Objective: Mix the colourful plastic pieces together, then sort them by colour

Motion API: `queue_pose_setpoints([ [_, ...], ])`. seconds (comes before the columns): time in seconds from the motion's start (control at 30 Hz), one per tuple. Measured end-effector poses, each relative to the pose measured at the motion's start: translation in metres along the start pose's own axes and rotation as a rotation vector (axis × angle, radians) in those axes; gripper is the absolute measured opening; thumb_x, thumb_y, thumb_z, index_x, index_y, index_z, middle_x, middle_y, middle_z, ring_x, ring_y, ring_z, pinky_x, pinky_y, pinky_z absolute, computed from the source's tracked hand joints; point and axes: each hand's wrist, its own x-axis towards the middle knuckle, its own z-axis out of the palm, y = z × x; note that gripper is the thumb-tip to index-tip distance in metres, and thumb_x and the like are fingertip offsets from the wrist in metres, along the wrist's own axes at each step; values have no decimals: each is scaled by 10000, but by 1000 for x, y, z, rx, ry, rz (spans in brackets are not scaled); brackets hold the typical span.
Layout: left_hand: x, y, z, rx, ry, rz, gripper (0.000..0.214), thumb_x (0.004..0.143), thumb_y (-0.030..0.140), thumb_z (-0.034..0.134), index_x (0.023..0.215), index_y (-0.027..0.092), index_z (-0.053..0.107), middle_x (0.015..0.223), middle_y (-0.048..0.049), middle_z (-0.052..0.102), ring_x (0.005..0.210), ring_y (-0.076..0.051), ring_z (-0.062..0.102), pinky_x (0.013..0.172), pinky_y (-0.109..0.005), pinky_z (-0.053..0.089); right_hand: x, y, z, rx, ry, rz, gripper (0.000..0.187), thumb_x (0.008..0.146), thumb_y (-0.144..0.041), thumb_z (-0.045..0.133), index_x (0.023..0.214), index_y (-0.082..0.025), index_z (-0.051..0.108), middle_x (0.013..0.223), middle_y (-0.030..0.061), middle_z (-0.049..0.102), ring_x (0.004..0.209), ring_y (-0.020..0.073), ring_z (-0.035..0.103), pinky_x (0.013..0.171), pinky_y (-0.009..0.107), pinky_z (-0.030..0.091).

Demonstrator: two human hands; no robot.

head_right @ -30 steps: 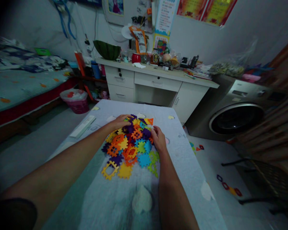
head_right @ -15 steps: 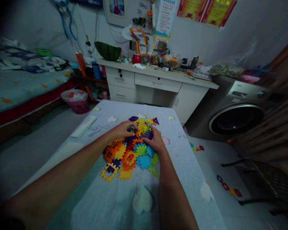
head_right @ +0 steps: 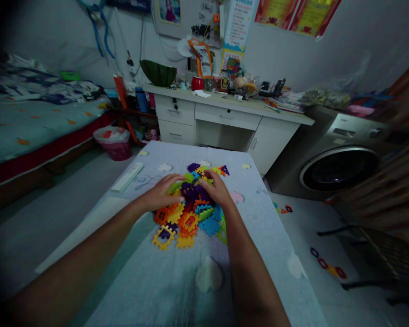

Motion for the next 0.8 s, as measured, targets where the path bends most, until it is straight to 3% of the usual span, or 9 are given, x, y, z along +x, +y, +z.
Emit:
queue_pose_setpoints([
  [0.1,-32,-5,2,144,-125,-140,1222,491,610,838,1528,257,295,1600,-198,240,1473,-467,192,1136,-631,267,6,-2,4,-237,-94,12,674,823,-565,636,1360,-171,529,1381,155,551,1293,288,493,1113,465,352],
  [0.23,-65,-9,20,232,-257,-202,1461,348,588,886,1572,256,161,1630,-246,111,1473,-534,64,1110,-700,223,6,-12,14,-522,-377,5,920,628,-512,830,1411,-166,495,1449,178,497,1352,355,423,1113,509,332],
  [0.37,-66,-6,35,254,-164,-162,1358,425,534,876,1563,231,199,1613,-232,200,1479,-481,159,1137,-640,248,7,-27,26,-686,-385,5,700,693,-408,794,1323,-187,583,1350,148,589,1276,330,492,1064,470,372],
  [0.53,-38,-12,35,217,6,-149,1071,568,388,823,1504,197,337,1508,-191,417,1385,-393,402,1117,-535,366,20,-34,29,-739,-314,-26,458,765,-340,697,1191,-175,660,1153,121,701,1068,274,615,954,373,434],
  [0.7,-21,-24,38,50,258,-160,774,763,398,682,1439,151,399,1424,-183,512,1310,-323,508,1096,-488,412,40,-25,13,-712,-156,130,321,790,-306,639,1067,-153,689,1017,114,737,907,238,661,786,302,474],
  [0.8,-21,-27,43,-7,376,-169,691,807,434,643,1400,151,430,1368,-174,554,1257,-309,551,1061,-487,445,48,-19,-6,-650,-103,219,252,778,-296,649,968,-141,706,915,110,741,815,227,665,730,298,486],
])
